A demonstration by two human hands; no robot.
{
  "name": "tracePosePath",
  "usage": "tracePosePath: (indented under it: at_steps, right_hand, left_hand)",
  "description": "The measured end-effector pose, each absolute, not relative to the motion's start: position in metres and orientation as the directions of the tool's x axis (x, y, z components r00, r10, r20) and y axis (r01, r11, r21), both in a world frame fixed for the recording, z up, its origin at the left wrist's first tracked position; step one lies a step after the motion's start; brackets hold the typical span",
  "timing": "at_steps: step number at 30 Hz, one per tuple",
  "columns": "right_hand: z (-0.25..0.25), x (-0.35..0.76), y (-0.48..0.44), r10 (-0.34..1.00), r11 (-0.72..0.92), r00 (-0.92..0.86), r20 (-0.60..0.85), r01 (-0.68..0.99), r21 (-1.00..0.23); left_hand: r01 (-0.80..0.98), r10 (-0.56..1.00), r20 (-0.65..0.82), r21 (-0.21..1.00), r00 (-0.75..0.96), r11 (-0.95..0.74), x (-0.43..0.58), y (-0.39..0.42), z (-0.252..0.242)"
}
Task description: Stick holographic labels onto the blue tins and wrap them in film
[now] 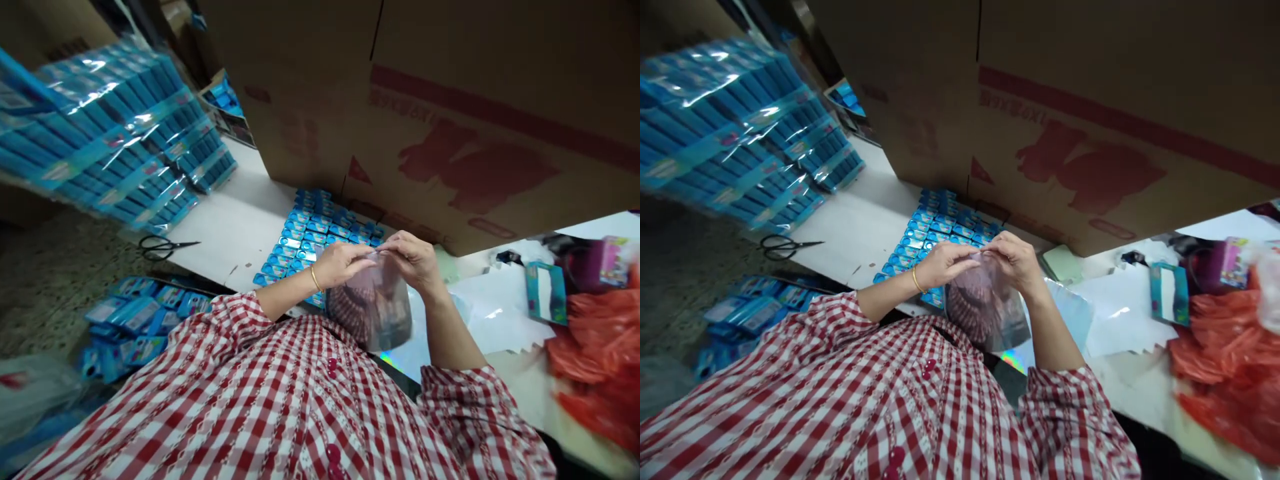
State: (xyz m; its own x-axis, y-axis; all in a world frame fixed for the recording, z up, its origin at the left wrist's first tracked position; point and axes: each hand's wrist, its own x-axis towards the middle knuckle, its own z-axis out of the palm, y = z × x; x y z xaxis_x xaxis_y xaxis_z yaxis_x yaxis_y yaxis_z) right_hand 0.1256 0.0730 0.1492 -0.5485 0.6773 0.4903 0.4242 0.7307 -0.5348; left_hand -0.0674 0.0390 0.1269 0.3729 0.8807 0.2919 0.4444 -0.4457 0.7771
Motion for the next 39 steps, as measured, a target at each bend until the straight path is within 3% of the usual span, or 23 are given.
tracePosePath:
  at_steps: [6,11,17,22,25,27,29,32,35,39]
  right_hand:
    - [0.12,0.078,0.069,0.674,0.694,-0.549,0.494,0.699,-0.171]
    - [0.101,0.072,0.069,0.699,0.671,-0.572,0.429,0.733,-0.115]
    - [0.09,0.073,0.092,0.69,0.688,-0.542,0.48,0.697,-0.202]
    - [0.102,0.088,0.09,0.77,0.599,-0.45,0.452,0.754,-0.27]
    - [0.118,0.092,0.076,0.848,0.507,-0.328,0.416,0.73,-0.458]
    - [0.121,0.086,0.067,0.904,0.42,-0.238,0.355,0.65,-0.633]
    - [0.113,0.074,0.062,0.954,0.298,-0.19,0.232,0.521,-0.8]
    - [0.084,0.048,0.061,0.98,0.003,-0.195,-0.049,0.258,-0.966]
    - [0.05,0.02,0.059,0.925,-0.305,-0.236,-0.297,0.006,-0.952]
    - [0.02,-0.015,0.049,0.817,-0.557,-0.259,-0.515,-0.129,-0.82]
  left_hand:
    - [0.327,0.903,0.188,0.888,0.386,-0.324,-0.112,0.068,0.108]
    - [0.176,0.895,0.165,0.95,0.415,-0.257,-0.126,0.079,0.1]
    - [0.142,0.901,0.13,0.969,0.413,-0.204,-0.122,0.101,0.087]
    - [0.339,0.966,-0.002,0.936,0.258,-0.089,-0.105,0.145,0.032]
    - [0.459,0.993,-0.095,0.887,0.069,0.053,-0.102,0.169,-0.001]
    - [0.444,0.994,-0.093,0.89,-0.049,0.105,-0.107,0.171,-0.013]
    - [0.309,0.987,-0.124,0.939,-0.104,0.151,-0.118,0.155,-0.014]
    - [-0.082,0.933,-0.358,0.93,0.018,0.359,-0.14,0.106,-0.005]
    - [-0.405,0.836,-0.518,0.735,0.18,0.543,-0.161,0.052,0.004]
    - [-0.581,0.795,-0.597,0.611,0.109,0.538,-0.189,0.009,0.005]
